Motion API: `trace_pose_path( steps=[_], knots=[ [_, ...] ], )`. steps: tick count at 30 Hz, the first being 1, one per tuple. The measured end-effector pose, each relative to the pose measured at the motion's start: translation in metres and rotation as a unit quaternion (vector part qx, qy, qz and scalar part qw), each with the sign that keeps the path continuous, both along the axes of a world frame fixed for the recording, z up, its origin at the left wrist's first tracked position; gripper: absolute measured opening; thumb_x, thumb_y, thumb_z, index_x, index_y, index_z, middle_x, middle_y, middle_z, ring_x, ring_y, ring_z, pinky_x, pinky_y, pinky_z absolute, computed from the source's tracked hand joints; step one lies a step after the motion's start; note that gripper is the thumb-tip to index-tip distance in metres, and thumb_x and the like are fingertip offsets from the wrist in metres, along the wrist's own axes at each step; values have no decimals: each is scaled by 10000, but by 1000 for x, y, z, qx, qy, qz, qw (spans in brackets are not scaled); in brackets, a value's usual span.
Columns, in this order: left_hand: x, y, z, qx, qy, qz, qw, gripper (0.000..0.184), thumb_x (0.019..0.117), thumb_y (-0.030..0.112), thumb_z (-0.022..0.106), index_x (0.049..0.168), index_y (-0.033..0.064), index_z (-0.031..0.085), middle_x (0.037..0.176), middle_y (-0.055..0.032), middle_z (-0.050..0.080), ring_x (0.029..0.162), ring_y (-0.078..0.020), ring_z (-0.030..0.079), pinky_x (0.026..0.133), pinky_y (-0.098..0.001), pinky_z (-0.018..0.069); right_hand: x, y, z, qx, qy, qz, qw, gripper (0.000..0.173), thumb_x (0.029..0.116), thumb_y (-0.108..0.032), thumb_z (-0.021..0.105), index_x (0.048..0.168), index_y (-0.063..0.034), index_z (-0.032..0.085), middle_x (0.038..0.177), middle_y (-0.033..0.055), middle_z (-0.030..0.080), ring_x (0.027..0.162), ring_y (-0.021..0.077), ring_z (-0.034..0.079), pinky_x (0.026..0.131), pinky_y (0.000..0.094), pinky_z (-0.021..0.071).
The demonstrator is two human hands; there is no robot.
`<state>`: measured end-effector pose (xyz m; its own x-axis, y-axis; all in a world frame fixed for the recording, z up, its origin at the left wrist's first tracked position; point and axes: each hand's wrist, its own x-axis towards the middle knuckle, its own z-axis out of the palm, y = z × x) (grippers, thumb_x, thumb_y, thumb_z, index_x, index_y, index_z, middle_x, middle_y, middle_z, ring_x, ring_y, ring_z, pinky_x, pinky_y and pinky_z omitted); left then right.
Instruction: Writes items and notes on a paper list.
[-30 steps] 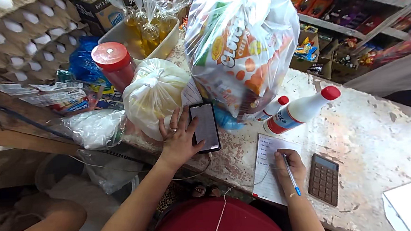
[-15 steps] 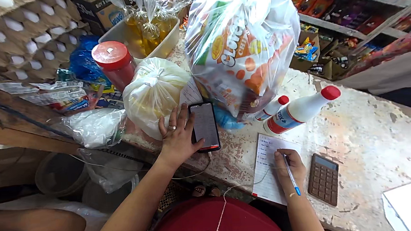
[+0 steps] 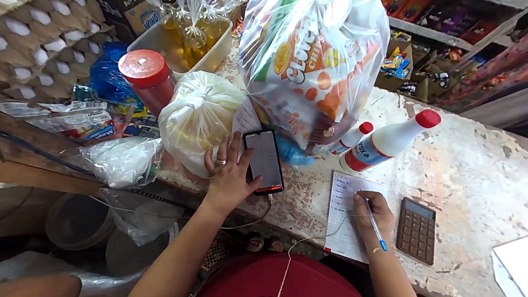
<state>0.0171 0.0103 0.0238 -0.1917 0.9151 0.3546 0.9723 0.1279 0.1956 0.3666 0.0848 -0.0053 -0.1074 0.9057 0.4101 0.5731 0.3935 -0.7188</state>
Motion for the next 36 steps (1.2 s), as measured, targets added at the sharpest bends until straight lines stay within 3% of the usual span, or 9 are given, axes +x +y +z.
trace_pose_path(
  steps=[10, 13, 16, 19, 21, 23, 25, 31, 36],
  knots=[
    [1, 1, 0, -10, 6, 4, 1000, 749, 809, 617, 717, 1429, 218, 585, 1677, -146, 268, 1558, -388, 194, 1162, -725, 95, 1, -1, 1, -7, 17, -4, 1000, 250, 975, -187, 626, 1008, 55, 678, 830, 30, 614, 652, -45, 491, 581, 98, 400],
    [-3, -1, 0, 0, 2, -8, 1000, 732, 825, 600, 707, 1429, 205, 585, 1669, -148, 289, 1551, -409, 209, 1154, -742, 113, -2, -2, 4, -22, 22, -1, 1000, 238, 975, -167, 628, 1012, 64, 670, 845, 41, 629, 685, -39, 524, 625, 106, 437],
    [-3, -2, 0, -6, -17, -21, 1000, 720, 848, 587, 690, 1437, 191, 571, 1675, -156, 272, 1548, -446, 189, 1152, -760, 104, 1, -5, 9, -61, 60, -10, 996, 185, 976, -95, 609, 1057, 66, 650, 825, 30, 628, 679, -18, 545, 640, 150, 472],
    [-2, -2, -1, -2, -32, -27, 999, 721, 850, 576, 677, 1432, 163, 570, 1668, -189, 268, 1538, -485, 178, 1139, -783, 86, 9, -17, 14, -98, 92, -11, 991, 206, 989, -85, 603, 1150, 39, 635, 903, 31, 659, 708, 0, 575, 657, 176, 507],
    [-2, -1, -1, 1, -48, -27, 998, 735, 842, 582, 677, 1427, 150, 571, 1666, -205, 258, 1534, -510, 152, 1124, -801, 62, 13, -28, 14, -83, 58, 8, 995, 234, 1005, -115, 597, 1164, 47, 652, 957, 53, 685, 755, 5, 590, 695, 178, 508],
    [-3, -1, -1, -1, -55, -24, 998, 757, 838, 608, 657, 1434, 150, 566, 1671, -208, 243, 1535, -517, 130, 1114, -808, 52, 19, -40, 11, -26, -18, 36, 999, 255, 1028, -148, 579, 1129, 53, 698, 1016, 129, 747, 880, 110, 702, 816, 272, 575],
    [-5, -1, -2, -2, -58, -23, 998, 761, 839, 630, 640, 1431, 159, 567, 1673, -207, 237, 1539, -513, 118, 1117, -802, 41, 22, -51, 5, 34, -86, 61, 994, 274, 1048, -179, 545, 1103, 20, 725, 993, 152, 759, 895, 197, 738, 832, 340, 597],
    [-7, -2, -3, -1, -44, -22, 999, 769, 850, 652, 605, 1424, 142, 571, 1668, -217, 244, 1540, -506, 127, 1126, -788, 45, 22, -61, -8, 83, -130, 104, 983, 242, 1052, -189, 542, 1161, -46, 704, 1168, 140, 747, 1012, 214, 736, 861, 326, 593],
    [-6, -2, -1, 2, -39, -19, 999, 759, 825, 606, 674, 1410, 130, 587, 1658, -223, 264, 1536, -502, 154, 1139, -777, 63, 20, -62, -10, 97, -143, 94, 980, 221, 991, -118, 540, 1087, -40, 722, 1125, 132, 763, 1016, 232, 745, 856, 350, 602]
  ],
)
